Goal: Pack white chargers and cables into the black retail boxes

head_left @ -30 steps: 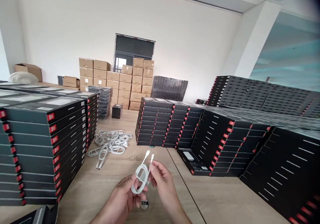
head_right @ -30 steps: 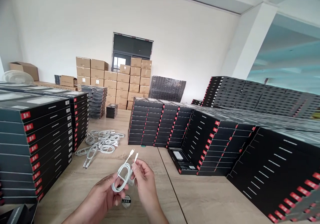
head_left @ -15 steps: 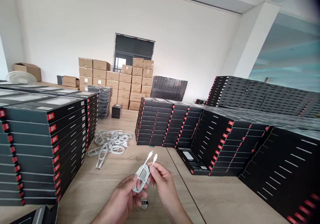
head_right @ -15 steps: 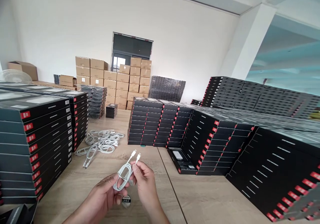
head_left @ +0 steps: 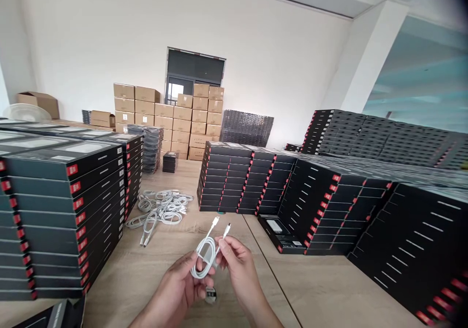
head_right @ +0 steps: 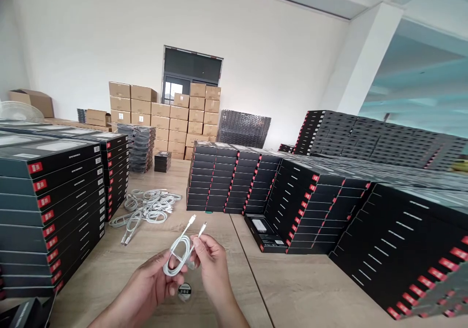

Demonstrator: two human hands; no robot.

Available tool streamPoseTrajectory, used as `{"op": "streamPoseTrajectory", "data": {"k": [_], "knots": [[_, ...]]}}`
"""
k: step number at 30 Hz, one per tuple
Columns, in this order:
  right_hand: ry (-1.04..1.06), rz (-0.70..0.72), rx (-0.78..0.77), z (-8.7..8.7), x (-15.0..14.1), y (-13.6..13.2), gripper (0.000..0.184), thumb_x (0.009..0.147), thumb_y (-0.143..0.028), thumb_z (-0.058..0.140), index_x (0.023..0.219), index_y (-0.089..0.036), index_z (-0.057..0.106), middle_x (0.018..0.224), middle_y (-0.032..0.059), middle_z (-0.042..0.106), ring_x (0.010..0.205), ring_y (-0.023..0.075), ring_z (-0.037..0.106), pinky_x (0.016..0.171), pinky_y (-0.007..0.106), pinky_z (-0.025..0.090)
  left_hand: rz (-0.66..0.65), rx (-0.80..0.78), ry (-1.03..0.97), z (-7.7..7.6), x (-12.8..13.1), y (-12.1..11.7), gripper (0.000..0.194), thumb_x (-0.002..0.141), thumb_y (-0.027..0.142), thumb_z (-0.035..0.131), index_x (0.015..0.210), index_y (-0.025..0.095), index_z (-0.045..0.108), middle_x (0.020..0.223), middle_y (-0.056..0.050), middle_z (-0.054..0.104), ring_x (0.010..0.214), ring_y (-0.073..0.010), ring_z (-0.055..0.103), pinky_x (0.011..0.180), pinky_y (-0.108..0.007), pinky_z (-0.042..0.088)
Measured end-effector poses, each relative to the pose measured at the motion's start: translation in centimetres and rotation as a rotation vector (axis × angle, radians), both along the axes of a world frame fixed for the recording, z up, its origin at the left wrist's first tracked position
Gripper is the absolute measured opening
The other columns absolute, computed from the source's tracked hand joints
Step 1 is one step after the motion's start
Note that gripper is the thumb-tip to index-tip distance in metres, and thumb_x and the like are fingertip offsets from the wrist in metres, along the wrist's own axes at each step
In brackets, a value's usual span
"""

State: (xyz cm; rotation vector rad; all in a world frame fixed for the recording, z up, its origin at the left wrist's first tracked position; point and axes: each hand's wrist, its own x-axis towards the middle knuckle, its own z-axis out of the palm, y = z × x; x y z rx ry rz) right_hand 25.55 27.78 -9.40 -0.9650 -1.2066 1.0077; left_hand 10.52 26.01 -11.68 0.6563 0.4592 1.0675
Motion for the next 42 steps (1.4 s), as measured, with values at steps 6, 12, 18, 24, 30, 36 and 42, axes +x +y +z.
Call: {"op": "streamPoseTrajectory", "data": {"k": [6, 12, 18, 24, 30, 36, 42], "knots": [[-0.019, -0.026, 0.015, 0.1, 0.0, -0.1, 0.033, 0.079, -0.048, 0.070, 0.070, -0.016, 0.067, 0.056, -0.0013, 0.058, 0.054, 0.0116, 0.048, 0.053, 0.023, 0.037, 0.001, -0.034, 0.026, 0.4, -0.1, -0.1, 0.032, 0.081, 0.046, 0.064, 0.076, 0.017, 0.053, 0.085, -0.008, 0.070, 0.067, -0.0138, 0.062, 0.058, -0.023, 0.041], [0.068, -0.107, 0.040, -0.4, 0.5, 0.5, 0.031, 0.080, -0.046, 0.070, 0.070, -0.017, 0.064, 0.055, -0.0025, 0.058, 0.053, 0.0104, 0.046, 0.054, 0.022, 0.037, -0.091, -0.063, 0.026, 1.3, 0.1, -0.3, 0.036, 0.078, 0.047, 0.068, 0.072, 0.017, 0.050, 0.081, -0.009, 0.071, 0.063, -0.0128, 0.062, 0.057, -0.022, 0.041], [0.118, -0.057, 0.017, -0.5, 0.4, 0.6, 0.030, 0.078, -0.045, 0.073, 0.068, -0.017, 0.064, 0.056, -0.0018, 0.060, 0.052, 0.0101, 0.049, 0.053, 0.021, 0.038, -0.137, -0.039, 0.038, 1.2, -0.1, -0.3, 0.041, 0.076, 0.052, 0.068, 0.070, 0.018, 0.046, 0.077, -0.008, 0.070, 0.059, -0.0121, 0.062, 0.054, -0.021, 0.040], [0.155, -0.048, -0.006, 0.5, -0.1, -0.3, 0.032, 0.073, -0.046, 0.076, 0.065, -0.017, 0.063, 0.056, 0.0001, 0.064, 0.050, 0.0115, 0.054, 0.049, 0.021, 0.041, 0.281, 0.191, 0.403, 0.3, -0.1, 0.1, 0.043, 0.078, 0.055, 0.063, 0.099, 0.022, 0.047, 0.090, -0.006, 0.069, 0.068, -0.0169, 0.063, 0.055, -0.025, 0.044], [0.215, -0.074, -0.067, 1.3, -0.5, -0.6, 0.033, 0.066, -0.045, 0.081, 0.064, -0.016, 0.066, 0.058, 0.0027, 0.067, 0.051, 0.0137, 0.060, 0.047, 0.022, 0.044, 0.208, 0.668, 0.747, 1.1, -0.2, -0.7, 0.030, 0.090, 0.047, 0.050, 0.093, 0.019, 0.062, 0.086, -0.004, 0.066, 0.080, -0.0175, 0.060, 0.072, -0.028, 0.045], [0.025, -0.238, 0.058, 1.4, 0.5, -0.3, 0.035, 0.071, -0.046, 0.076, 0.089, -0.017, 0.071, 0.078, 0.0059, 0.071, 0.062, 0.0177, 0.062, 0.053, 0.027, 0.049, 0.045, 0.165, 0.251, 1.3, -0.4, 0.2, 0.038, 0.079, 0.055, 0.063, 0.077, 0.017, 0.057, 0.091, -0.008, 0.068, 0.073, -0.0177, 0.064, 0.053, -0.023, 0.042], [-0.388, -0.372, 0.321, 1.5, 1.7, -0.3, 0.032, 0.087, -0.037, 0.059, 0.115, -0.023, 0.065, 0.120, 0.0108, 0.061, 0.102, 0.0246, 0.060, 0.075, 0.033, 0.053, -0.026, -0.025, 0.115, 2.3, -1.0, -0.3, 0.032, 0.077, 0.045, 0.067, 0.078, 0.015, 0.057, 0.094, -0.012, 0.071, 0.066, -0.0142, 0.064, 0.051, -0.021, 0.037]]}}
